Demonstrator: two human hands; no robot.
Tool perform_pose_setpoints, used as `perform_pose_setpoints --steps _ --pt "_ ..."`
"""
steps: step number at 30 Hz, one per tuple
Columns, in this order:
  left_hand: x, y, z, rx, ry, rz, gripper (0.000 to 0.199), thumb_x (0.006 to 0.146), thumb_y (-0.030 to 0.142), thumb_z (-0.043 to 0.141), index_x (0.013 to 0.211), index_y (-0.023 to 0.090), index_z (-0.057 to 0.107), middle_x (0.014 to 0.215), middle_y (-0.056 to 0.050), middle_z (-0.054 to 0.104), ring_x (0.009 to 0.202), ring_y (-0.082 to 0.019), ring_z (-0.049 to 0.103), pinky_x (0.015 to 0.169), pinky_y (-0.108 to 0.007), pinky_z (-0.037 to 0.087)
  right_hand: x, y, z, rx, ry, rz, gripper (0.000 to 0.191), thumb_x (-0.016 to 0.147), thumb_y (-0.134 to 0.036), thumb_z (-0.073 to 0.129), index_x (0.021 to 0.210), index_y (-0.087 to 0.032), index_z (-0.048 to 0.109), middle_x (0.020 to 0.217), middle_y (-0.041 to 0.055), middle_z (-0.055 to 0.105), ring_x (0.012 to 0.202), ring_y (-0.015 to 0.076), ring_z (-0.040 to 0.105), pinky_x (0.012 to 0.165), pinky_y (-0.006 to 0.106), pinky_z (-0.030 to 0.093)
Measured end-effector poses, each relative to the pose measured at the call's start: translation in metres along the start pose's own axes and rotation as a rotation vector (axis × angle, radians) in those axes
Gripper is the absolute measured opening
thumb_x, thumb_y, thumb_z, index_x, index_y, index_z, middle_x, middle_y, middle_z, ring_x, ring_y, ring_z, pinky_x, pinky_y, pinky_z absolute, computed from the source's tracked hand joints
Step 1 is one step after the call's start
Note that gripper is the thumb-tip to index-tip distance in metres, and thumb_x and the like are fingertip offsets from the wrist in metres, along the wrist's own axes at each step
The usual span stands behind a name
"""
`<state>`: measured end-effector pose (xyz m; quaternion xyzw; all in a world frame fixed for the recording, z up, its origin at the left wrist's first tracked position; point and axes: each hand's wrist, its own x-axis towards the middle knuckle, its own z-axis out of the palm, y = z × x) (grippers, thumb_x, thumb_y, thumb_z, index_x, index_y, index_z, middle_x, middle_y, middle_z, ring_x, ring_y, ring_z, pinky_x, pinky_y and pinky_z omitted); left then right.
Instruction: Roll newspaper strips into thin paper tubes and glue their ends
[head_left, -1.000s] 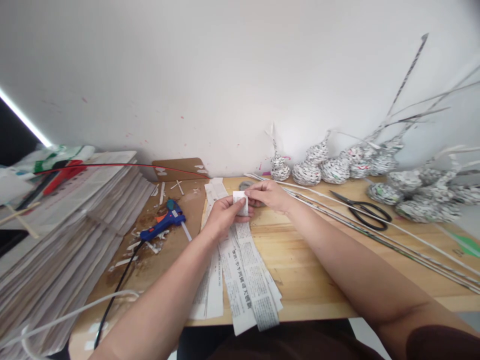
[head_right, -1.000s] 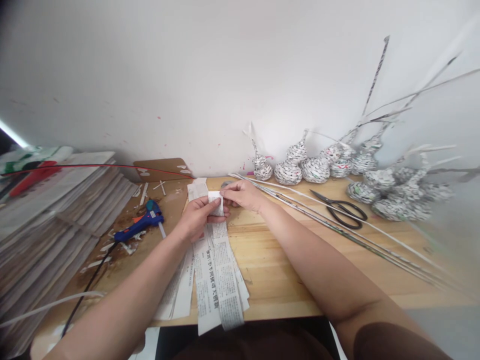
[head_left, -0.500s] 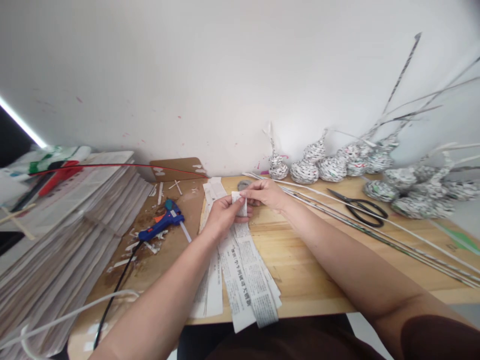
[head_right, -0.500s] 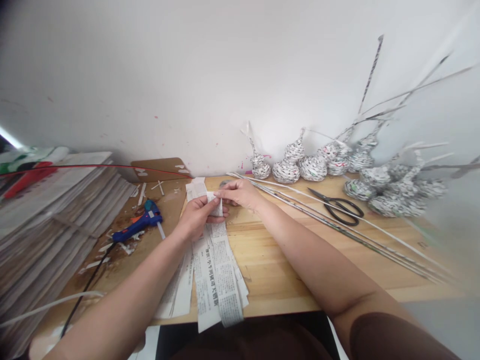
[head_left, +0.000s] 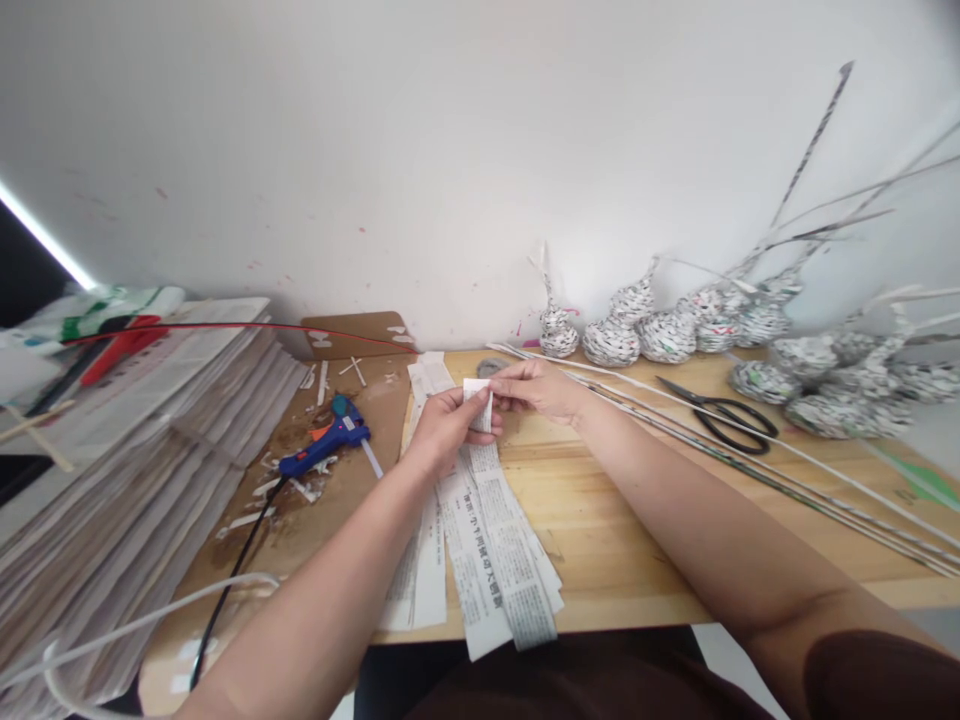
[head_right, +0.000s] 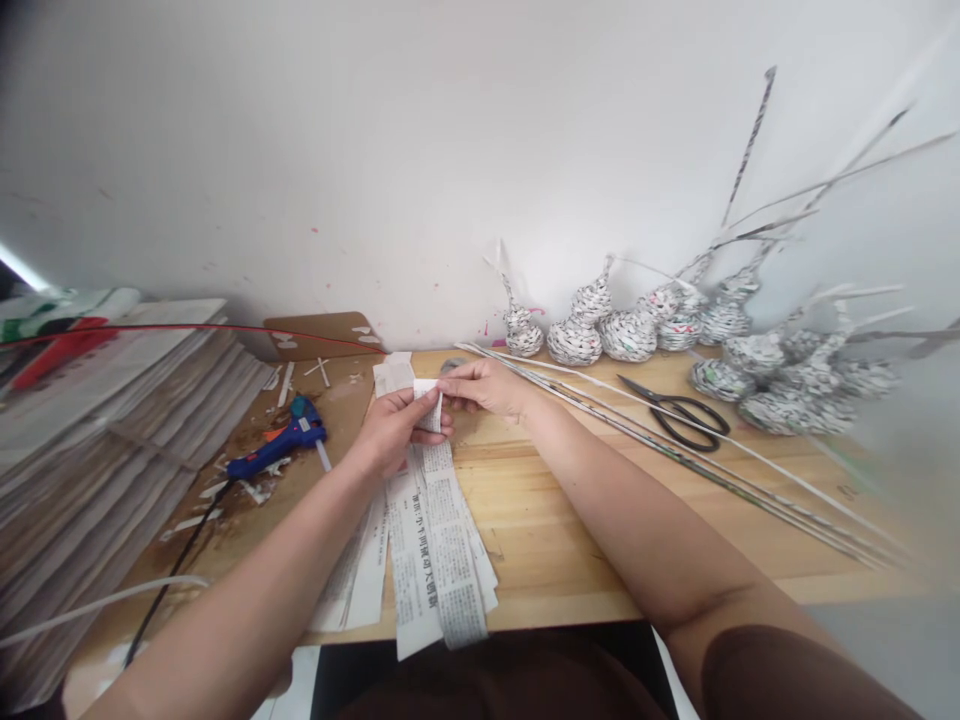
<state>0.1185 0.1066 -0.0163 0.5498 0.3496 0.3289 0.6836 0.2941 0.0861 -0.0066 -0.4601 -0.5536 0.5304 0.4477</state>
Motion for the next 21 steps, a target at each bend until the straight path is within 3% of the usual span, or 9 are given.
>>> perform_pose_setpoints --steps 10,16,21 --pt "0.0012 -0.0048 -0.0007 0.035 -0.013 0.021 0.040 0.076 0.048 0.067 0.093 0.012 0.068 0.072 -0.008 0.071 0.059 -0.016 0.068 0.054 -0.025 0.055 0.0010 -0.0021 -0.0006 -0.098 0.042 -0.030 0.033 0.073 -0.043 0.070 0.082 -0.012 0.073 0.056 -0.0006 0.059 0.047 0.0063 0.047 0.044 0.019 0.035" --pt "0.0006 -0.0041 -0.0003 0.012 -0.023 0.009 0.038 0.076 0.046 0.068 0.092 0.012 0.068 0.073 -0.009 0.071 0.061 -0.017 0.068 0.055 -0.026 0.055 0.0021 -0.0009 -0.0023 -0.058 0.017 -0.022 0.030 0.074 -0.040 0.069 0.080 -0.011 0.072 0.056 0.0000 0.061 0.047 0.0065 0.049 0.043 0.019 0.036" --pt "0.0011 -0.0052 -0.0003 -0.023 -0.067 0.021 0.036 0.076 0.043 0.068 0.092 0.011 0.068 0.078 -0.010 0.072 0.067 -0.018 0.069 0.061 -0.029 0.057 0.0039 0.0020 -0.0021 -0.003 0.073 -0.009 0.030 0.071 -0.039 0.072 0.079 -0.011 0.072 0.055 -0.0003 0.060 0.045 0.0060 0.047 0.041 0.018 0.035"
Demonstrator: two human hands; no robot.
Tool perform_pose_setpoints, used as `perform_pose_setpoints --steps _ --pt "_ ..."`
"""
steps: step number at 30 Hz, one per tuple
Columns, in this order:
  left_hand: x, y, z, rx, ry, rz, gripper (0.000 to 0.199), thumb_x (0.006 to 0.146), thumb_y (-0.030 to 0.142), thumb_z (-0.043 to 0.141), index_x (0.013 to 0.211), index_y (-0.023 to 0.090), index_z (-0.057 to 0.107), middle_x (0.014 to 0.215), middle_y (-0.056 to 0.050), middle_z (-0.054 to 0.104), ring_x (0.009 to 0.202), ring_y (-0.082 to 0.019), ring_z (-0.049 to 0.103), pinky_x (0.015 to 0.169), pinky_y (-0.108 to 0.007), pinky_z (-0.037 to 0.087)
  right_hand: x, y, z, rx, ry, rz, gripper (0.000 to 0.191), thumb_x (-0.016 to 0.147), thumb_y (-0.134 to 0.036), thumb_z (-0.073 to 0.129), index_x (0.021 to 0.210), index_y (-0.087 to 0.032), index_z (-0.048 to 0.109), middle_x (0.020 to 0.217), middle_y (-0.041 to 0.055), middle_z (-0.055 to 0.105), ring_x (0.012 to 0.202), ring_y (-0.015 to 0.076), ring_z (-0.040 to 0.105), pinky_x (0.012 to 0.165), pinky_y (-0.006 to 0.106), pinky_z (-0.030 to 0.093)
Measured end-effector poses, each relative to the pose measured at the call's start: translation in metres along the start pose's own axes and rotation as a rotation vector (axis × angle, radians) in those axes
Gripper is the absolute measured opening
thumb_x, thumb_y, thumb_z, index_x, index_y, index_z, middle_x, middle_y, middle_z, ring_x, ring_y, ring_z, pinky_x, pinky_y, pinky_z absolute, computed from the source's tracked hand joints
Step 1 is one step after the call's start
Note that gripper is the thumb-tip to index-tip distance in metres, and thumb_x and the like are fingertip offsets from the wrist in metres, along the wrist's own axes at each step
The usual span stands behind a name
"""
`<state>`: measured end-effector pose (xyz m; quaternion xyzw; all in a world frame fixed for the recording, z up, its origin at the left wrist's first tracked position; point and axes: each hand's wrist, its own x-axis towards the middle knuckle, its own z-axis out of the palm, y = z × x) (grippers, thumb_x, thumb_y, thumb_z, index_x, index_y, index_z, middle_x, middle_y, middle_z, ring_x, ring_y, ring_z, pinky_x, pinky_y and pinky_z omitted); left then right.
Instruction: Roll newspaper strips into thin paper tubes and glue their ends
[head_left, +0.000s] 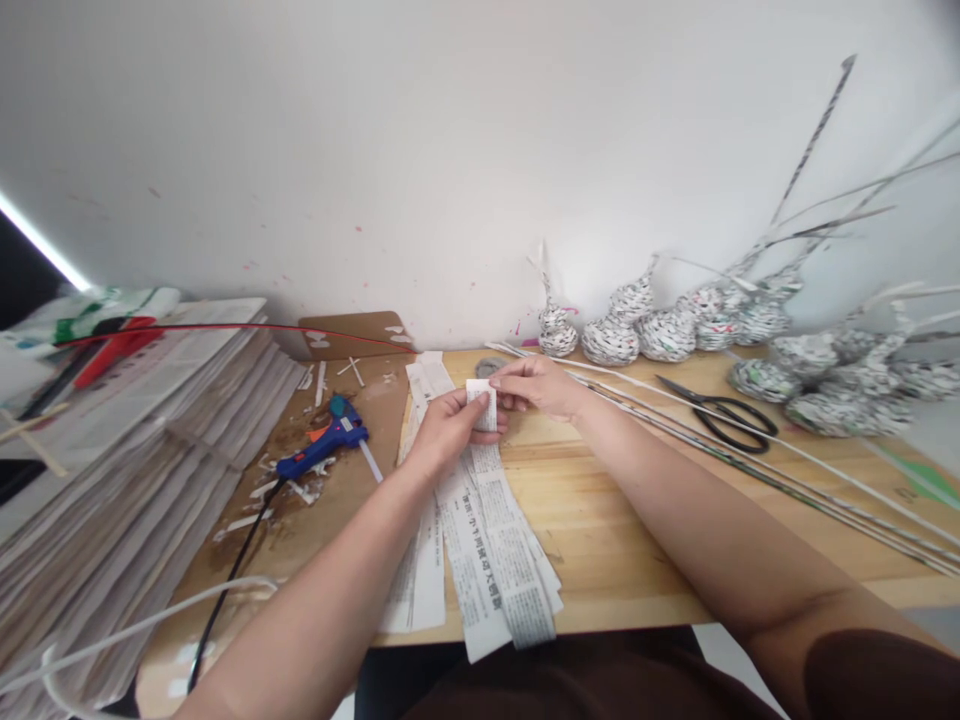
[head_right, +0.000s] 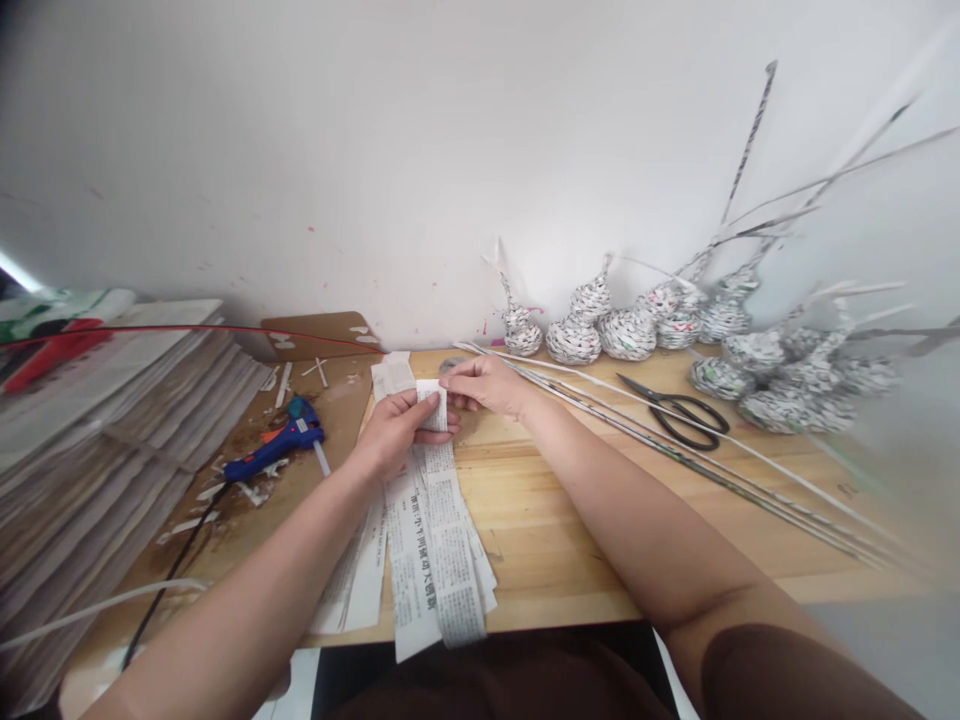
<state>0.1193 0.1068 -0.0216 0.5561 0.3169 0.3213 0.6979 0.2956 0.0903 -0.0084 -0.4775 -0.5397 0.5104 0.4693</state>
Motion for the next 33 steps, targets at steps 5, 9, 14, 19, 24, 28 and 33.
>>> perform_pose_setpoints --steps 5,9,14,19,24,28,33 --pt "0.000 -0.001 0.002 0.001 -0.009 0.020 0.035 0.077 0.043 0.067 0.095 0.013 0.068 0.081 -0.009 0.072 0.074 -0.020 0.069 0.062 -0.030 0.057 -0.001 -0.003 0.004 0.023 0.035 0.027 0.031 0.067 -0.040 0.075 0.073 -0.011 0.070 0.049 -0.0019 0.056 0.039 0.0042 0.041 0.037 0.018 0.027" --pt "-0.001 0.001 0.004 0.023 0.001 0.040 0.037 0.076 0.045 0.067 0.096 0.014 0.067 0.084 -0.008 0.072 0.076 -0.020 0.068 0.062 -0.030 0.057 -0.001 -0.005 0.006 0.040 0.084 0.041 0.032 0.065 -0.040 0.077 0.073 -0.010 0.070 0.048 -0.0018 0.055 0.038 0.0046 0.041 0.036 0.019 0.025" --pt "-0.003 0.002 0.005 0.052 0.012 0.050 0.037 0.075 0.045 0.067 0.097 0.015 0.066 0.084 -0.007 0.072 0.077 -0.020 0.068 0.062 -0.030 0.057 0.000 0.000 0.010 0.039 0.104 0.003 0.034 0.063 -0.041 0.079 0.073 -0.010 0.070 0.048 -0.0029 0.053 0.039 0.0041 0.038 0.036 0.019 0.022" --pt "-0.002 0.001 0.005 0.060 0.058 0.035 0.036 0.076 0.045 0.067 0.093 0.014 0.066 0.076 -0.007 0.072 0.071 -0.020 0.069 0.061 -0.030 0.057 -0.001 -0.004 0.008 0.019 0.155 -0.020 0.036 0.066 -0.047 0.076 0.070 -0.012 0.068 0.049 -0.0027 0.053 0.042 0.0052 0.042 0.037 0.018 0.026" --pt "-0.003 0.004 0.003 0.005 0.056 -0.015 0.039 0.075 0.048 0.067 0.091 0.013 0.066 0.073 -0.009 0.072 0.063 -0.018 0.068 0.057 -0.027 0.056 -0.003 -0.006 -0.005 0.082 -0.067 0.032 0.040 0.071 -0.046 0.072 0.093 -0.013 0.071 0.063 0.0010 0.062 0.053 0.0077 0.052 0.041 0.018 0.032" --pt "-0.003 0.006 0.003 0.002 0.052 -0.022 0.039 0.075 0.047 0.067 0.093 0.012 0.067 0.073 -0.009 0.072 0.062 -0.018 0.068 0.054 -0.025 0.055 -0.002 -0.001 -0.005 0.084 -0.122 0.039 0.035 0.071 -0.043 0.074 0.087 -0.011 0.072 0.062 0.0007 0.061 0.054 0.0069 0.051 0.042 0.017 0.032" --pt "-0.001 0.002 0.003 0.077 0.068 0.017 0.040 0.075 0.048 0.067 0.095 0.013 0.067 0.071 -0.007 0.071 0.061 -0.018 0.068 0.055 -0.027 0.056 0.001 0.002 -0.001 0.058 -0.055 0.027 0.032 0.067 -0.038 0.077 0.084 -0.011 0.073 0.056 -0.0008 0.060 0.044 0.0043 0.043 0.040 0.018 0.028"
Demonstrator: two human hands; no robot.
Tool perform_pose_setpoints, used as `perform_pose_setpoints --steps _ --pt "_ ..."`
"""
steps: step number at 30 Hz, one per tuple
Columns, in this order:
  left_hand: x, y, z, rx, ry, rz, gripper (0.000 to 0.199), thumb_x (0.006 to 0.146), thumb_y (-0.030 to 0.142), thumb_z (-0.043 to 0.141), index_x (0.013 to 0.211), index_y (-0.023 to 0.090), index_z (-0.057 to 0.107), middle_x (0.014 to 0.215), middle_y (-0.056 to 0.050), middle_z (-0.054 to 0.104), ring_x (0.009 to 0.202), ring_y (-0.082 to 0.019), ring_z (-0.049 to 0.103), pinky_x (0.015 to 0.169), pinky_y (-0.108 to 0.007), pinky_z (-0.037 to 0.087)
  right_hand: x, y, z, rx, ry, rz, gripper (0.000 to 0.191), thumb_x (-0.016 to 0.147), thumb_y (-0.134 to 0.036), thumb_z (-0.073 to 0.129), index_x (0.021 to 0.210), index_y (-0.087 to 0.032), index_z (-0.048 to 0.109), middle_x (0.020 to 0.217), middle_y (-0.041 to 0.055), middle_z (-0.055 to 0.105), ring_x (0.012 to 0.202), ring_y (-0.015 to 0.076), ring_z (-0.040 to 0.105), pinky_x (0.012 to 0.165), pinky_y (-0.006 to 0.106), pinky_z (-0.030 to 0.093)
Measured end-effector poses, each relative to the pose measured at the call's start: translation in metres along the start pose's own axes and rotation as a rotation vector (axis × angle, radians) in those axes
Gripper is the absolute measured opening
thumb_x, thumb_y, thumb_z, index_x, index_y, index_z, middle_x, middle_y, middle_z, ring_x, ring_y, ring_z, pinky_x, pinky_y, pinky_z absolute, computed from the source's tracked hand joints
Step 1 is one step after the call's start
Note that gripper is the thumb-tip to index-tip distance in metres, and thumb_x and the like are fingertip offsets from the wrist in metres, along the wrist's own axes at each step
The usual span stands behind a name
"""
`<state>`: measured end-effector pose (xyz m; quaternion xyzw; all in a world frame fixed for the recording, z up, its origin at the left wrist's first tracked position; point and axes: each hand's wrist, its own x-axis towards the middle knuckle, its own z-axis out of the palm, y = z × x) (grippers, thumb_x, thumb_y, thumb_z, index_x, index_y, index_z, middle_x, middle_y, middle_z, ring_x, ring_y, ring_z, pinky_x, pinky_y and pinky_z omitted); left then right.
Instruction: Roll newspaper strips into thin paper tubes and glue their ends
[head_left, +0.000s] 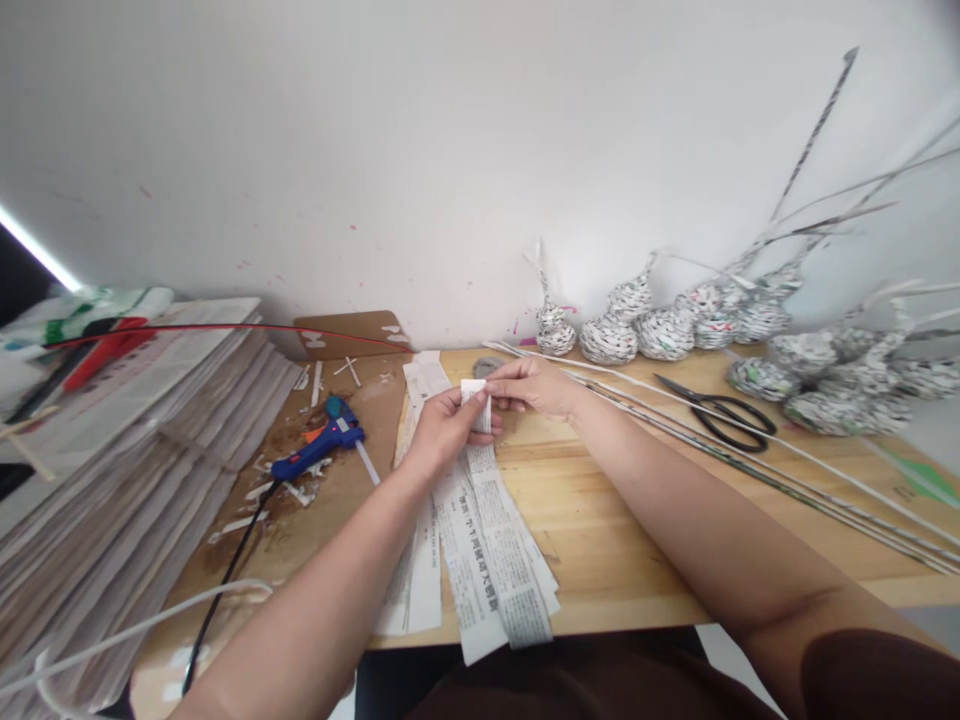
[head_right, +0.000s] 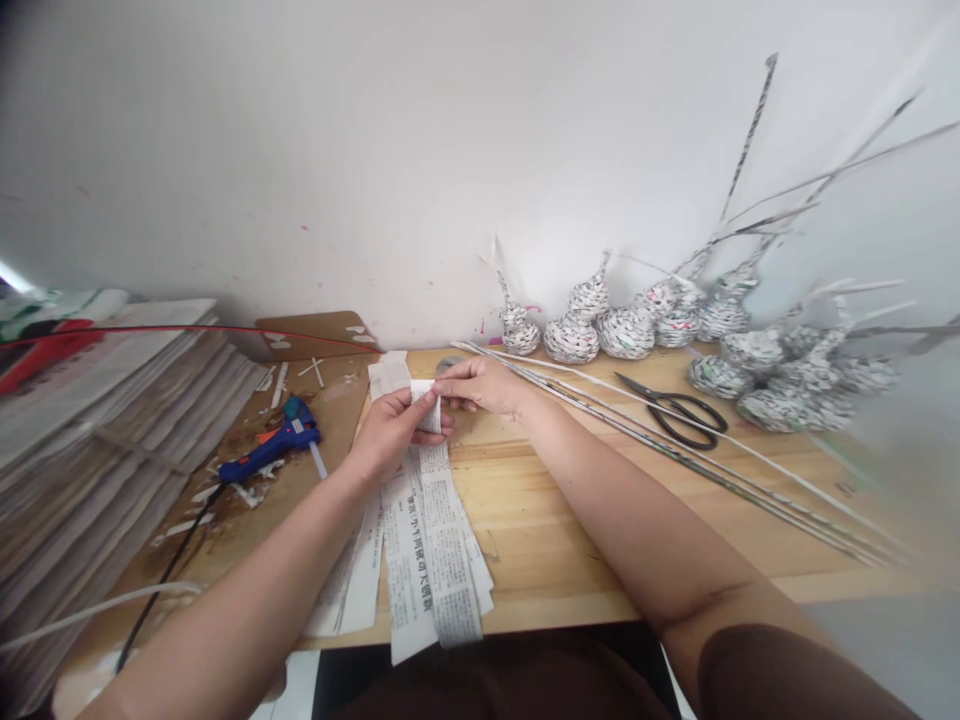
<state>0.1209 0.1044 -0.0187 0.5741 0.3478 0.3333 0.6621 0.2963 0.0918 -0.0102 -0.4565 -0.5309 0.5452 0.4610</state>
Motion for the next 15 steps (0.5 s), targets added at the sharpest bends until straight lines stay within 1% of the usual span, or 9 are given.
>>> perform_pose_setpoints --steps 4,7,9,11,13,15 --pt "0.0001 -0.0029 0.0004 0.026 0.016 0.035 0.038 0.074 0.045 0.069 0.095 0.013 0.066 0.071 -0.005 0.070 0.065 -0.019 0.068 0.059 -0.030 0.058 -0.0007 -0.0022 0.0011 -0.026 0.016 -0.022 0.034 0.067 -0.039 0.078 0.083 -0.010 0.073 0.055 -0.0002 0.060 0.042 0.0043 0.043 0.040 0.018 0.028" --pt "-0.0017 -0.0019 0.0012 -0.001 -0.016 0.046 0.035 0.074 0.041 0.070 0.095 0.014 0.067 0.084 -0.007 0.071 0.077 -0.020 0.068 0.062 -0.031 0.058 -0.0023 -0.0043 0.0030 -0.040 0.018 -0.034 0.033 0.069 -0.041 0.075 0.081 -0.011 0.072 0.055 0.0012 0.061 0.044 0.0069 0.049 0.041 0.019 0.031" --pt "-0.0031 -0.0004 0.0020 -0.072 -0.053 0.013 0.032 0.074 0.038 0.071 0.095 0.014 0.068 0.095 -0.009 0.071 0.085 -0.021 0.067 0.062 -0.028 0.058 -0.0028 -0.0051 0.0044 -0.054 0.039 -0.041 0.032 0.070 -0.041 0.074 0.079 -0.011 0.072 0.055 0.0019 0.063 0.047 0.0093 0.054 0.042 0.020 0.034" --pt "-0.0041 0.0009 0.0031 -0.177 -0.089 -0.047 0.029 0.074 0.033 0.072 0.096 0.014 0.068 0.101 -0.010 0.070 0.088 -0.020 0.067 0.064 -0.026 0.058 -0.0028 -0.0055 0.0053 -0.065 0.089 -0.048 0.030 0.069 -0.040 0.074 0.078 -0.012 0.071 0.056 0.0016 0.063 0.048 0.0102 0.056 0.043 0.020 0.036" --pt "-0.0047 0.0019 0.0045 -0.261 -0.111 -0.101 0.028 0.076 0.030 0.071 0.098 0.014 0.068 0.098 -0.010 0.071 0.084 -0.019 0.069 0.068 -0.026 0.058 -0.0026 -0.0063 0.0056 -0.074 0.138 -0.052 0.029 0.068 -0.039 0.075 0.076 -0.012 0.071 0.055 0.0002 0.061 0.047 0.0084 0.053 0.043 0.020 0.035" --pt "-0.0052 0.0026 0.0062 -0.288 -0.104 -0.131 0.025 0.079 0.029 0.067 0.098 0.013 0.067 0.090 -0.011 0.072 0.078 -0.018 0.070 0.068 -0.028 0.058 -0.0025 -0.0074 0.0053 -0.074 0.155 -0.039 0.029 0.067 -0.038 0.076 0.075 -0.011 0.071 0.055 -0.0010 0.059 0.045 0.0063 0.048 0.041 0.019 0.033"
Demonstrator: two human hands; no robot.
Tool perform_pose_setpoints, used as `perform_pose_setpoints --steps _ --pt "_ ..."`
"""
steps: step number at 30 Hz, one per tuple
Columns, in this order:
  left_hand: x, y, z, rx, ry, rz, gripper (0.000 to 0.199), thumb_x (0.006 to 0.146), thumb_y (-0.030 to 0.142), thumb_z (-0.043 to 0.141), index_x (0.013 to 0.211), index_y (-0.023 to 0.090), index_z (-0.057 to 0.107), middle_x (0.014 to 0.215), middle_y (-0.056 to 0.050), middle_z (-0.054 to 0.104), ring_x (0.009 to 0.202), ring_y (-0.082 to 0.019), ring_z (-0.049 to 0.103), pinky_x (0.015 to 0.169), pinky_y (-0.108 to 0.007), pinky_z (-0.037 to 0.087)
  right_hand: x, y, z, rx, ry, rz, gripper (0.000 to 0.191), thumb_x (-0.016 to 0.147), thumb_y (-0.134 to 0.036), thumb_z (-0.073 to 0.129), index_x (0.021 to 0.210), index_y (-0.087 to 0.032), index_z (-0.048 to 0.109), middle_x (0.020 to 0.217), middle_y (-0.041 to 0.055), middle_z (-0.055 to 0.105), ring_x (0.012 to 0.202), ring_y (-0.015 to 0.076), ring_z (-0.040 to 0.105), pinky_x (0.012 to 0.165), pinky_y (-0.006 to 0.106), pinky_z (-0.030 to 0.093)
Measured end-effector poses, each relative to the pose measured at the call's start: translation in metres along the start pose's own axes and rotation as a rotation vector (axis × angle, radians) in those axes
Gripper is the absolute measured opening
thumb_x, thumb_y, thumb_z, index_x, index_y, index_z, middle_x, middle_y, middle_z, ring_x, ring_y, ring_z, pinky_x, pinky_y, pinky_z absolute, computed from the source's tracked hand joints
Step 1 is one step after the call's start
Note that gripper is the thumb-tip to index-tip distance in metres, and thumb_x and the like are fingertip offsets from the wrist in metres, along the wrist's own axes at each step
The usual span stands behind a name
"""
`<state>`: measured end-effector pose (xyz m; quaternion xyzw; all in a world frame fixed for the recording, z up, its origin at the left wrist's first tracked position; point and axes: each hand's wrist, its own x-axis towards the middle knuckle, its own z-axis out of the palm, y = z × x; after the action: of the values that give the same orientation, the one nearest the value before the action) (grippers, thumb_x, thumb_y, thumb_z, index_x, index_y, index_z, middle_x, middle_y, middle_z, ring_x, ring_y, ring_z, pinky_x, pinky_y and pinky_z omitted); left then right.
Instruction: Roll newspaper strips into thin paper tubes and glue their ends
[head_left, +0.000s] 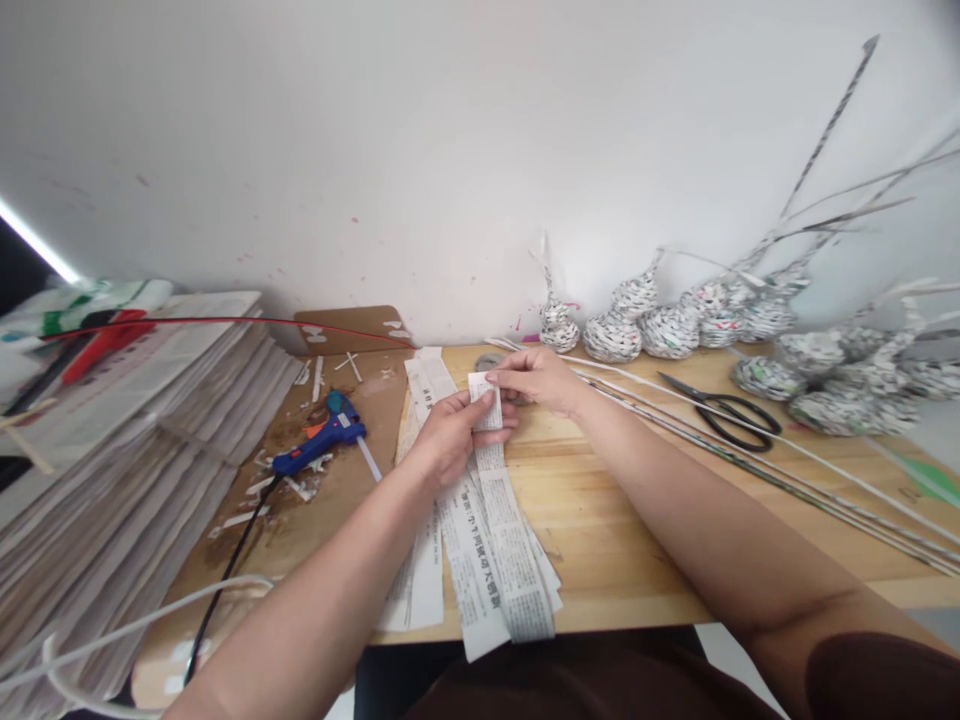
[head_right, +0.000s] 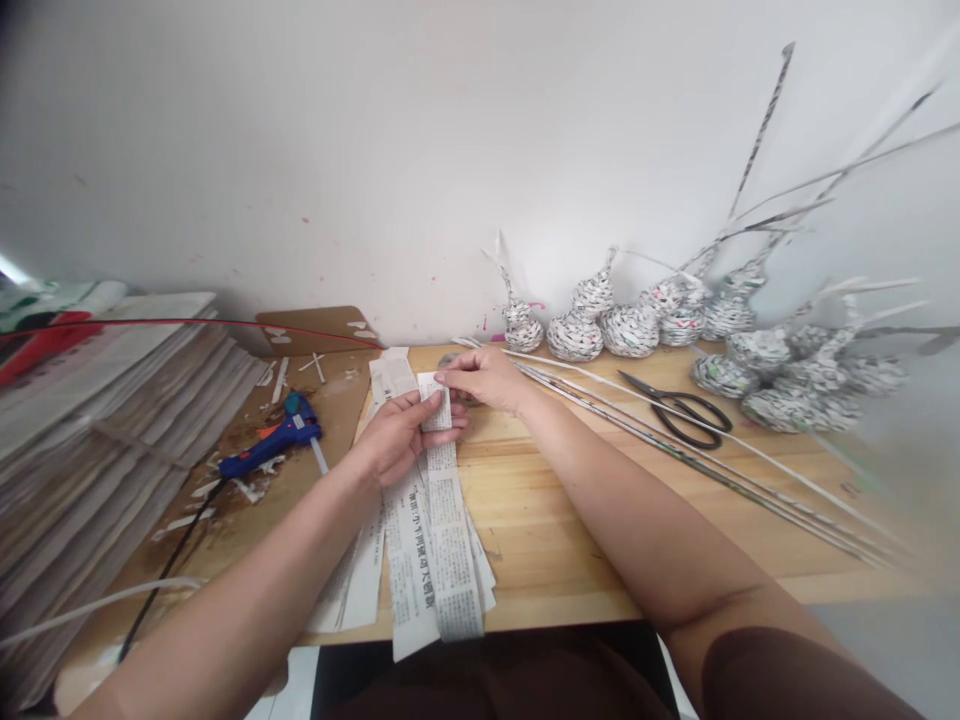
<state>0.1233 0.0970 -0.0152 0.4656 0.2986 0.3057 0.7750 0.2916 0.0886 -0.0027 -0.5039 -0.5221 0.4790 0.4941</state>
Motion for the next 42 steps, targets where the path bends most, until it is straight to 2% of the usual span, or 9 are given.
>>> perform_pose_setpoints --steps 5,15,28,33,37,42 --pt "-0.001 -0.002 0.003 0.085 0.096 0.012 0.025 0.084 0.032 0.061 0.095 0.011 0.065 0.080 -0.011 0.072 0.070 -0.018 0.069 0.060 -0.027 0.058 0.000 -0.001 -0.003 0.005 -0.076 0.067 0.029 0.067 -0.037 0.076 0.077 -0.010 0.071 0.051 -0.0018 0.055 0.044 0.0055 0.044 0.039 0.018 0.027" --pt "0.004 -0.006 -0.001 0.177 0.116 0.075 0.033 0.080 0.043 0.064 0.091 0.012 0.065 0.073 -0.009 0.071 0.062 -0.017 0.068 0.056 -0.027 0.056 -0.002 -0.005 -0.003 0.044 -0.130 0.095 0.027 0.068 -0.035 0.075 0.075 -0.009 0.071 0.053 -0.0011 0.057 0.042 0.0040 0.042 0.038 0.017 0.028" --pt "0.000 -0.004 0.003 0.261 0.151 0.124 0.031 0.079 0.042 0.064 0.088 0.013 0.062 0.072 -0.008 0.070 0.064 -0.018 0.068 0.059 -0.030 0.057 0.000 0.000 0.004 0.085 0.003 0.145 0.031 0.059 -0.035 0.081 0.074 -0.010 0.071 0.048 -0.0024 0.054 0.042 0.0054 0.042 0.035 0.018 0.021" --pt "-0.001 -0.003 0.005 0.273 0.154 0.119 0.032 0.078 0.043 0.065 0.087 0.013 0.062 0.071 -0.008 0.070 0.064 -0.018 0.068 0.060 -0.031 0.057 0.001 0.005 0.006 0.088 0.032 0.113 0.031 0.058 -0.037 0.082 0.070 -0.011 0.069 0.054 -0.0020 0.056 0.047 0.0053 0.044 0.042 0.019 0.031" --pt "-0.001 -0.004 0.005 0.285 0.132 0.137 0.030 0.079 0.041 0.063 0.089 0.013 0.062 0.072 -0.008 0.071 0.065 -0.018 0.068 0.060 -0.030 0.057 0.000 0.004 0.008 0.088 0.024 0.100 0.032 0.058 -0.038 0.082 0.066 -0.012 0.064 0.053 -0.0034 0.054 0.046 0.0048 0.042 0.043 0.019 0.030" --pt "0.000 -0.006 0.003 0.261 0.116 0.125 0.031 0.078 0.042 0.065 0.088 0.013 0.062 0.072 -0.008 0.071 0.066 -0.018 0.068 0.061 -0.030 0.057 -0.002 -0.003 0.004 0.079 -0.042 0.115 0.036 0.061 -0.043 0.080 0.065 -0.012 0.062 0.051 -0.0035 0.052 0.044 0.0048 0.041 0.037 0.018 0.023"
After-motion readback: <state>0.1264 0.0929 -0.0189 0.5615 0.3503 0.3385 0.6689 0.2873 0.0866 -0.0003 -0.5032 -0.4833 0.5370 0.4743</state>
